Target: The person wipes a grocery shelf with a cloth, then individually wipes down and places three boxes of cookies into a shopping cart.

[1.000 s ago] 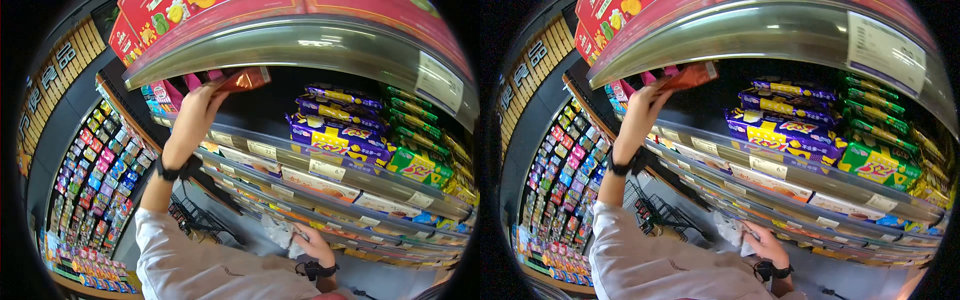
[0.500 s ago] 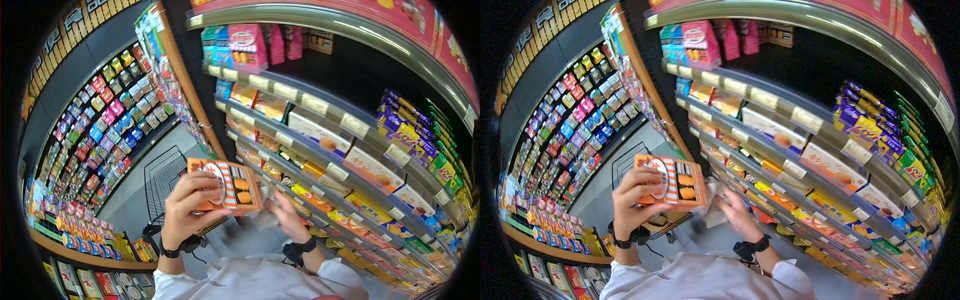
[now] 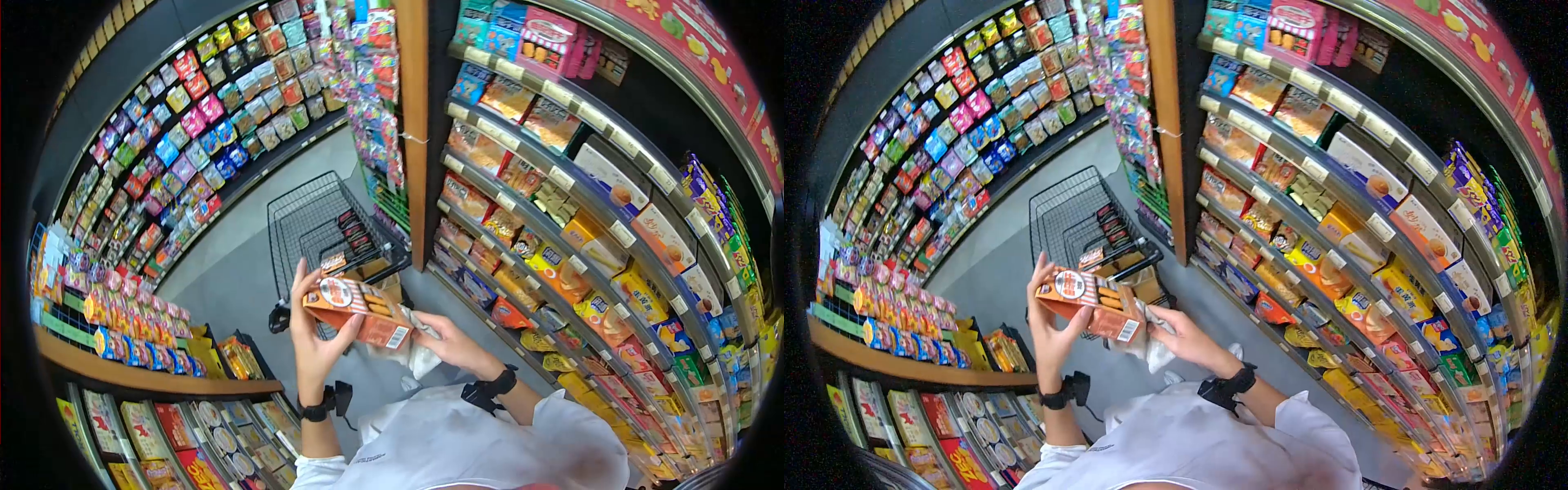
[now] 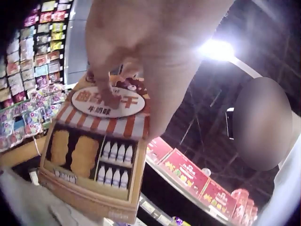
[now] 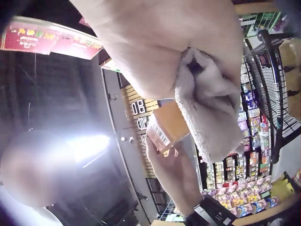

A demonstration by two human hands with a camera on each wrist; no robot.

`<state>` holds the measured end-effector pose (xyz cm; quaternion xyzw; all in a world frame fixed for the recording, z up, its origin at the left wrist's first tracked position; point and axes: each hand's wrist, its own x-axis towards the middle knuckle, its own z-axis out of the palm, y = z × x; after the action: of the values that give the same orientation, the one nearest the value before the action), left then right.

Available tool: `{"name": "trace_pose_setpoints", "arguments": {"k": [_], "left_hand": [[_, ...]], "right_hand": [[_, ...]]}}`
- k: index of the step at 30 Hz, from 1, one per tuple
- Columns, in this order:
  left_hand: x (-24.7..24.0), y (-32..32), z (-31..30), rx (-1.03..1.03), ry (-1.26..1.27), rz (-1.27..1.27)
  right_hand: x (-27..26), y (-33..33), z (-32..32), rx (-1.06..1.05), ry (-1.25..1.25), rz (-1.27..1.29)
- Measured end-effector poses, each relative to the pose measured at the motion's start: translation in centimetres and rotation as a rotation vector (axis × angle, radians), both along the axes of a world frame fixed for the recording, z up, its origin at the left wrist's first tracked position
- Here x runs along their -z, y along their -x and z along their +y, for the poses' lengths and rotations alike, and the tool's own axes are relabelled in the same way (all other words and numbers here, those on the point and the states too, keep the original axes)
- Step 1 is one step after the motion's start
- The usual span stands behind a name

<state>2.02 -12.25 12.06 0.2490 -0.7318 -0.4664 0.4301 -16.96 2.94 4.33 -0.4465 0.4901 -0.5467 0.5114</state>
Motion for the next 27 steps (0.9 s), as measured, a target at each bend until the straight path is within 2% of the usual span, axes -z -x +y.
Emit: {"name": "trace_pose_setpoints", "arguments": {"k": [4, 6, 8, 10, 12, 14, 16, 18, 22, 25, 27], "left_hand": [[1.5, -1.2, -0.8, -0.001, -0.006, 0.094], [2.1, -1.4, -0.6, 0.018, -0.051, 0.201], [2.5, -1.6, -0.5, 0.020, -0.038, 0.204], [2.4, -1.6, -0.3, -0.010, -0.029, 0.136], [2.8, -1.2, -0.1, 0.026, -0.106, 0.085], [4.7, -0.7, -0.6, 0.116, -0.175, 0.052], [5.0, 0.1, -0.7, 0.105, 0.067, -0.160], [5.0, 1.4, -0.5, 0.119, 0.129, -0.187], [5.2, 3.6, -2.3, 0.155, 0.027, -0.225], [4.3, 6.2, -3.4, 0.215, 0.087, -0.204], [4.2, 8.3, -4.1, 0.222, 0.167, -0.249]], "right_hand": [[-0.4, -1.3, -0.8, 0.022, -0.143, -0.101], [0.5, -1.3, -1.1, 0.078, -0.005, 0.089], [0.4, -1.0, -1.5, 0.157, 0.013, 0.149], [-0.9, -0.7, -2.3, 0.328, -0.018, 0.329], [-1.4, -0.6, -3.0, 0.268, -0.086, 0.270], [0.6, -0.8, -3.9, 0.055, 0.074, 0.369], [0.8, -1.5, -4.7, 0.086, 0.157, 0.459], [0.0, -1.1, -5.5, 0.115, 0.172, 0.346], [-2.1, 1.7, -6.6, 0.195, 0.259, 0.403], [-2.4, 3.9, -7.5, 0.235, 0.316, 0.402], [-0.9, 5.2, -8.0, 0.290, 0.251, 0.322]]}}
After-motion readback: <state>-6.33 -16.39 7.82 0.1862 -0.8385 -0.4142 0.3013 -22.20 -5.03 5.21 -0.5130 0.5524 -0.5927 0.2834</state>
